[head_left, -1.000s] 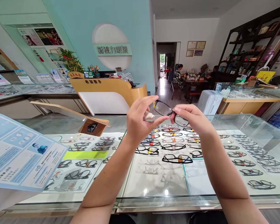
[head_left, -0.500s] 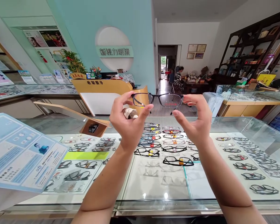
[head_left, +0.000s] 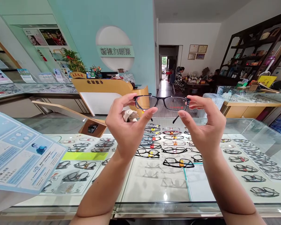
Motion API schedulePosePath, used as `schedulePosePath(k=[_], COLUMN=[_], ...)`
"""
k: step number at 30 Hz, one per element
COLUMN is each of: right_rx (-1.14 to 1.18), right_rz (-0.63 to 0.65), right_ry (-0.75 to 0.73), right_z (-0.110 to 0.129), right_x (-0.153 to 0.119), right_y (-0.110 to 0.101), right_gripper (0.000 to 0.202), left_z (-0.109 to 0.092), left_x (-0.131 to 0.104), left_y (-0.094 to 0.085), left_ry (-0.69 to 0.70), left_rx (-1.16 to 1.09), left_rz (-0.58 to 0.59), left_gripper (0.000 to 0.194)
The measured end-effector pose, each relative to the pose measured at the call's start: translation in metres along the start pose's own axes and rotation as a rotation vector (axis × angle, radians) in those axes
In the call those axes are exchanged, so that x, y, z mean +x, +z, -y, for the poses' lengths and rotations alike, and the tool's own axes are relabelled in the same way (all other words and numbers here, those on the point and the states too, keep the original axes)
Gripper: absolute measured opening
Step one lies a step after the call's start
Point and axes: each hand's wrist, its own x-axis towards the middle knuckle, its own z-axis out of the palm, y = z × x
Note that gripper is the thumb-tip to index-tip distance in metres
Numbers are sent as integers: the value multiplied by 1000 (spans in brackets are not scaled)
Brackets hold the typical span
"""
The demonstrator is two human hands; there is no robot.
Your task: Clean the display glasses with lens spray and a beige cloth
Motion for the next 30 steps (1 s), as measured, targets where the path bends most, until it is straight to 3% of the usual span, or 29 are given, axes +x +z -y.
schedulePosePath(k=[9,30], right_rx=[8,-74], right_rz=[12,-47], right_ry=[69,-23], right_z=[-3,4], right_x=[1,-2], right_y=[-5,-3], right_gripper=[29,29], left_z=[-6,-7], left_x=[4,4], left_y=[-9,-6], left_ry=[-26,-190], left_rx=[-58,23], left_rz=[118,52], left_gripper=[49,47])
